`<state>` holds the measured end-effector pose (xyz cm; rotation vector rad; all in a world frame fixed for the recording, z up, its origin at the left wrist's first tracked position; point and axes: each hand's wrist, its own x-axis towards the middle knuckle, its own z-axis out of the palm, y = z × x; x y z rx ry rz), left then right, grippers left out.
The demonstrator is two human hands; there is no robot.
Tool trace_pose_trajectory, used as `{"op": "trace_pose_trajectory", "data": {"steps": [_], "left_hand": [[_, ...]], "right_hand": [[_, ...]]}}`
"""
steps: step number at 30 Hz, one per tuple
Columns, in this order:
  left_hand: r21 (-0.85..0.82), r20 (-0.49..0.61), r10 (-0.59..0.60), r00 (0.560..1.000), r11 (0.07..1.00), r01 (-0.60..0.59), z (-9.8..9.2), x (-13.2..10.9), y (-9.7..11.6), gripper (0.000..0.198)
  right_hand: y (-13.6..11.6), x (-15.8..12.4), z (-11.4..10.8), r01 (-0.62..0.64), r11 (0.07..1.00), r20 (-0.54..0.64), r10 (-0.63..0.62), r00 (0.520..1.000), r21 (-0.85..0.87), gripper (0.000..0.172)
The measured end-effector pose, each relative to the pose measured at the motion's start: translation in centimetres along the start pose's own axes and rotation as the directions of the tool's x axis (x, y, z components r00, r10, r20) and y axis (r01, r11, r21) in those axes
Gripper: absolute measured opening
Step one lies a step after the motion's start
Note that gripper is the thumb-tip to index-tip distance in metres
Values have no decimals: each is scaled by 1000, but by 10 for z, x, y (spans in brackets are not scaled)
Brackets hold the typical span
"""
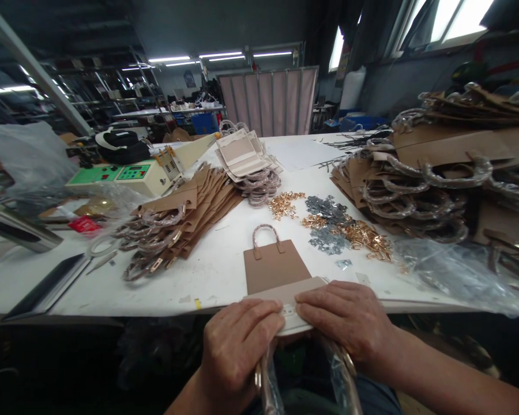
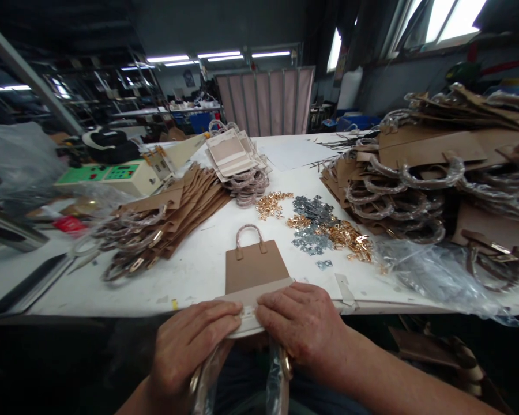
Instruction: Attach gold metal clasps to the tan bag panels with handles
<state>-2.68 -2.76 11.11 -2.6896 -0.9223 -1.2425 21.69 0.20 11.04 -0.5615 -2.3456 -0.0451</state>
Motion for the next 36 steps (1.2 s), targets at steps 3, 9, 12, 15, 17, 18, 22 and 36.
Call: {"op": "trace_pose_trajectory", "data": {"steps": [3,9,12,15,17,18,22,36], "left_hand": [[-13,-3,-22,1000,1000,22,2,0,2,21],[-45,-40,-8,999,999,6,3,0,2,26],[-45,-32,-18,999,999,16,0,1,3,23],[-56,-54,-15,998,998,12,0,2,4,14],[-65,-81,17,997,998,-23,1,4,2,9],[-71,-93,25,995,997,-31,1,4,0,7],[-160,-73,-219,973,965,206,-16,12,-1,8],[-585,6,-901,433,348,733,-20,33,-95,63]], "right_hand": [[0,1,1,-12,1000,0,12,1000,19,26],[-3,5,-1,-38,999,27,37,999,31,30],[-5,5,-1,-22,1000,21,22,1000,21,32],[-3,2,3,3,1000,24,-2,1000,-20,36],[4,-2,8,39,999,3,-39,999,-15,36],[9,-4,10,49,999,-14,-49,999,0,34],[28,-9,6,-63,995,-98,70,993,72,38],[22,9,52,-486,-32,380,670,638,873,51]]}}
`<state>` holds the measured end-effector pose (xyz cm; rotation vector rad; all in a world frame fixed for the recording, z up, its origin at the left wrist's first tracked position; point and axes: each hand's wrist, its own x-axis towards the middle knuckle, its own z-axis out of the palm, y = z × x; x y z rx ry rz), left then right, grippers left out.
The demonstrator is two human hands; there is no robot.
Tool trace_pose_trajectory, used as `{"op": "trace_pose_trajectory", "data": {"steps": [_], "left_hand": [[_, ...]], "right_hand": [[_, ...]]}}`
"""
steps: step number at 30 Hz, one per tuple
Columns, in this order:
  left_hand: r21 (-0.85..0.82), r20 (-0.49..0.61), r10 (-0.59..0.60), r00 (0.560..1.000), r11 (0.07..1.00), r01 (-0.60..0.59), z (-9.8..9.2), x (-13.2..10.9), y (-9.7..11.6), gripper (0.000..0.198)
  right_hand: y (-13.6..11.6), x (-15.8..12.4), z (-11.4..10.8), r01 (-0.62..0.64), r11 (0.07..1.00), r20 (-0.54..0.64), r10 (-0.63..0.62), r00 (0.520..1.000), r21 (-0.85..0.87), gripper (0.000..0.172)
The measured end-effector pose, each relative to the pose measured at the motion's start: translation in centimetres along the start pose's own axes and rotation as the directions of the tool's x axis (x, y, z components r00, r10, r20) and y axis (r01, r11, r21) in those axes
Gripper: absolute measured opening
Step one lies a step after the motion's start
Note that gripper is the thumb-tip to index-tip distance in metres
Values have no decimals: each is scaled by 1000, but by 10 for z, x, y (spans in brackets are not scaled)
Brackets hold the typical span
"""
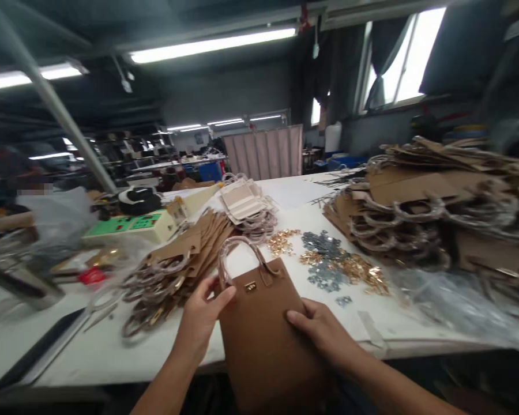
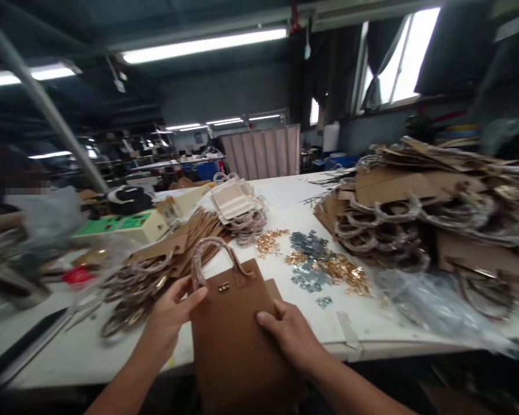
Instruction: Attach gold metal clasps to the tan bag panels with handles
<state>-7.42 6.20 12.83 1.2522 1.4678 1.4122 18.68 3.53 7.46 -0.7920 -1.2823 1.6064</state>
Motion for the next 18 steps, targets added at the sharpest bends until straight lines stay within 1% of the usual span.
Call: {"op": "trace_pose_trajectory", "data": {"steps": [1,3,5,7,9,11,13,14,15,16,17,18], "left_hand": [[30,-23,-21,1000,999,21,6,5,-13,68],[145,-60,-41,997,988,50,21,13,-36,74],[263,-74,-7,997,964,26,36,18,-53,73],[349,-78,40,996,937,-11,52,22,-65,65],[401,-83,44,996,916,-7,66,27,-78,58],[434,-87,20,996,901,20,76,34,-91,54],[454,-78,12,997,891,25,83,40,-104,51],[467,-75,18,997,884,19,85,42,-109,51],[482,-75,28,997,876,11,86,44,-113,51],[497,-75,37,997,868,5,87,44,-116,52],[511,-76,43,996,859,2,87,45,-118,52],[521,-77,43,996,853,3,88,44,-118,52]], "right_hand": [[8,4,-3,19,1000,-34,-19,999,19,51],[21,10,-11,45,999,-73,-43,996,26,50],[31,14,-21,31,1000,-75,-31,997,4,49],[38,17,-34,-5,996,-90,-2,996,-85,45],[42,16,-55,-35,963,-172,-12,985,-268,38],[43,11,-87,-85,878,-296,-67,953,-472,35],[41,1,-127,-192,728,-418,-142,897,-659,32],[38,-5,-147,-262,630,-467,-182,865,-731,31],[36,-11,-167,-342,519,-509,-220,832,-784,29],[33,-17,-185,-404,450,-543,-239,805,-797,28],[31,-21,-201,-450,398,-566,-245,787,-799,28],[30,-23,-213,-486,369,-586,-239,774,-793,28]]}}
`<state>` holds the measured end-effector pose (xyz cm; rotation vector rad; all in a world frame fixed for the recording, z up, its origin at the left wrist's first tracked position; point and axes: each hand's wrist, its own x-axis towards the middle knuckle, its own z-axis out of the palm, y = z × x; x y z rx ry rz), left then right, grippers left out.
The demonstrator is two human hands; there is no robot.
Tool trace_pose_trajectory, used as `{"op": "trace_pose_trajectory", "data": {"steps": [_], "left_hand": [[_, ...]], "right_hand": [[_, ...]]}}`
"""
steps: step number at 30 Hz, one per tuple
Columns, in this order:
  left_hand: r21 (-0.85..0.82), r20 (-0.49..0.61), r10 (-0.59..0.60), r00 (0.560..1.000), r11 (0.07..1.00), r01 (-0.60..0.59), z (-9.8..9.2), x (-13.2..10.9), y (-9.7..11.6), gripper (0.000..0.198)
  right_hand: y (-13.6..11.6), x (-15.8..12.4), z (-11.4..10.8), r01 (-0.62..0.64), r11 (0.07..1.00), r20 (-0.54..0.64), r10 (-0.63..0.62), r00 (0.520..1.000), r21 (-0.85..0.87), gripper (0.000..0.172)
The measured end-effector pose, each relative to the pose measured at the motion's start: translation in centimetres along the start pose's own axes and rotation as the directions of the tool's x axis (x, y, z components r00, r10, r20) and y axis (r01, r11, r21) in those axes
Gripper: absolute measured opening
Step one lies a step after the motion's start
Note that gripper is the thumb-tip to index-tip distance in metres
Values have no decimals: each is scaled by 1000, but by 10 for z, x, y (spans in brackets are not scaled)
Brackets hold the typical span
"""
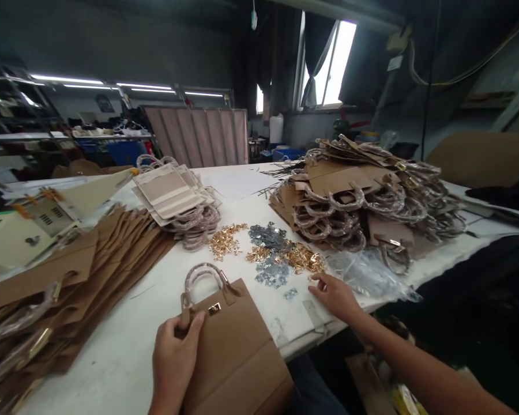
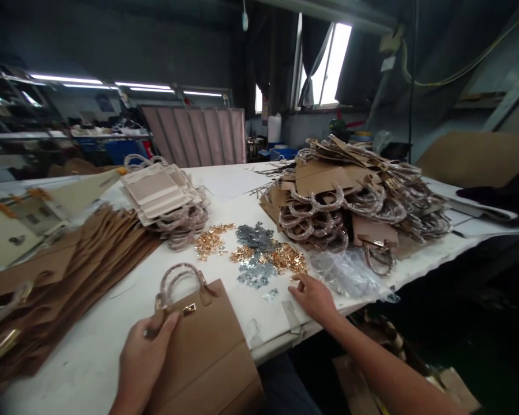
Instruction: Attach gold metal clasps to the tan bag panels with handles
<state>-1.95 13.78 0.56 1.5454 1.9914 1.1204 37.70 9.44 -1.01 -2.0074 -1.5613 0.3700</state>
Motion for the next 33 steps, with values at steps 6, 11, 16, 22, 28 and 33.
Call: {"op": "trace_pose_trajectory", "data": {"steps": [6,11,16,22,28,33], "left_hand": [[-51,31,-84,996,995,86,0,-3,5,45],[-264,29,-167,986,950,168,-12,-5,8,29],[-505,42,-287,957,820,268,-17,-10,6,21],[-695,113,-458,882,598,400,-18,-16,-3,25],[-776,301,-439,846,403,485,-40,-28,-11,22],[-852,280,-440,853,295,432,-42,-29,-6,26]], "right_hand": [[10,22,4,-72,983,-16,70,997,-167,29],[3,29,-2,-7,974,-28,1,1000,-228,22],[-11,12,3,136,980,38,-132,991,-142,21],[-2,-14,25,222,962,170,-194,966,-160,22],[24,-14,11,407,876,182,-369,911,-259,38],[26,-17,13,493,767,216,-444,870,-411,45]]}}
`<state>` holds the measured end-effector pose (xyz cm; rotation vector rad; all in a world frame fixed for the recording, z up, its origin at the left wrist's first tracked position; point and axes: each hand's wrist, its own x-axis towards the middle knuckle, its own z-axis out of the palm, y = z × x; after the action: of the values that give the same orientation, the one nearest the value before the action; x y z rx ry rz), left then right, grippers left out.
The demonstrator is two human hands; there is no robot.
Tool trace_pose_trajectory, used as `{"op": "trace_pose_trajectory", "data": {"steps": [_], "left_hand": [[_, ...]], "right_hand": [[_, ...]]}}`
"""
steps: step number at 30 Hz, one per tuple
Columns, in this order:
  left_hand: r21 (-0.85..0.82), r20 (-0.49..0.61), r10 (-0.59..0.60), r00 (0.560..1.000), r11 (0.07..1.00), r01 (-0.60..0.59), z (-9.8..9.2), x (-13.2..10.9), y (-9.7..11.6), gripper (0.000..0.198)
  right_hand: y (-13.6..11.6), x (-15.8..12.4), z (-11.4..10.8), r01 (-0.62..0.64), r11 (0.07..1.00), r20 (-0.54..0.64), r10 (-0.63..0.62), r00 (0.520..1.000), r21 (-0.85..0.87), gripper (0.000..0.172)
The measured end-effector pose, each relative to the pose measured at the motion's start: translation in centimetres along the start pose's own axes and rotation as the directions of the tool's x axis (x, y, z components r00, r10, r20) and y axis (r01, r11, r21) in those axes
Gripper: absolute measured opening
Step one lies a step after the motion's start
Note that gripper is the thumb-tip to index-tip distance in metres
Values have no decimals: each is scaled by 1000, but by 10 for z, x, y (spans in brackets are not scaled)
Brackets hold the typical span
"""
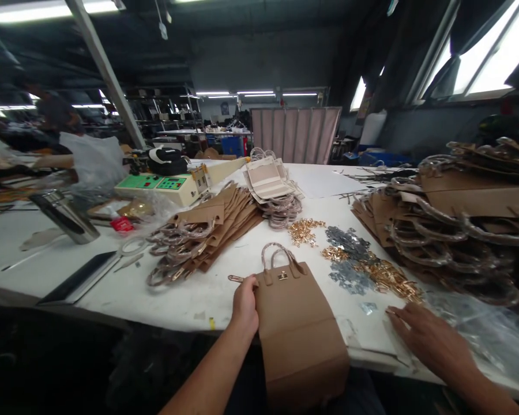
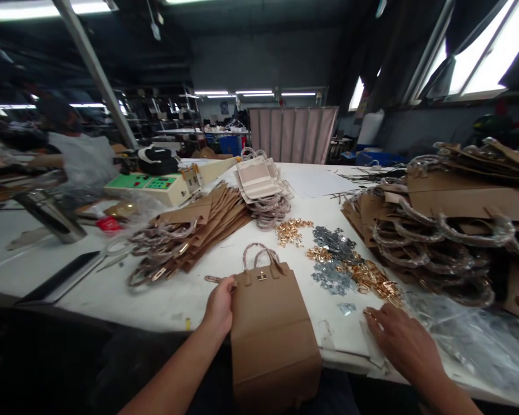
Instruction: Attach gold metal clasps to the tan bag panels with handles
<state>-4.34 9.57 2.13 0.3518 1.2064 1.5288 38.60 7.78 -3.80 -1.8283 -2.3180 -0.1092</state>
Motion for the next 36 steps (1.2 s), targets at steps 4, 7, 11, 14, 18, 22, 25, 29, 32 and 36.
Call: {"op": "trace_pose_trajectory", "data": {"steps": [4,7,11,14,18,22,25,29,32,36], "left_hand": [[-68,-53,59,997,996,-63,12,-5,-2,37],[-96,-58,88,994,991,-94,16,-17,1,47],[-91,-15,133,991,987,-134,19,-45,7,50],[-134,70,140,988,983,-129,23,-74,7,53],[-172,97,146,985,977,-127,24,-113,2,59],[-179,179,149,972,977,-117,17,-141,3,49],[-184,199,115,973,980,-78,14,-152,3,37],[-161,165,122,979,982,-95,19,-156,-2,26],[-147,162,165,973,979,-141,25,-159,-6,24],[-163,169,198,965,972,-171,32,-164,-10,25]], "right_hand": [[7,1,11,-3,995,-42,7,999,100,46],[10,4,3,-132,938,-51,156,986,319,46],[-39,5,-47,-348,746,72,376,924,568,47],[-121,5,-89,-319,453,165,346,923,833,47],[-226,8,-108,-160,96,140,181,973,983,36],[-265,6,-99,-48,157,24,148,989,986,20],[-261,-2,-97,114,316,-164,136,977,942,21],[-247,-11,-104,312,460,-355,8,935,831,24],[-238,-15,-110,330,512,-391,11,921,793,16],[-234,-21,-114,257,494,-358,120,926,830,7]]}}
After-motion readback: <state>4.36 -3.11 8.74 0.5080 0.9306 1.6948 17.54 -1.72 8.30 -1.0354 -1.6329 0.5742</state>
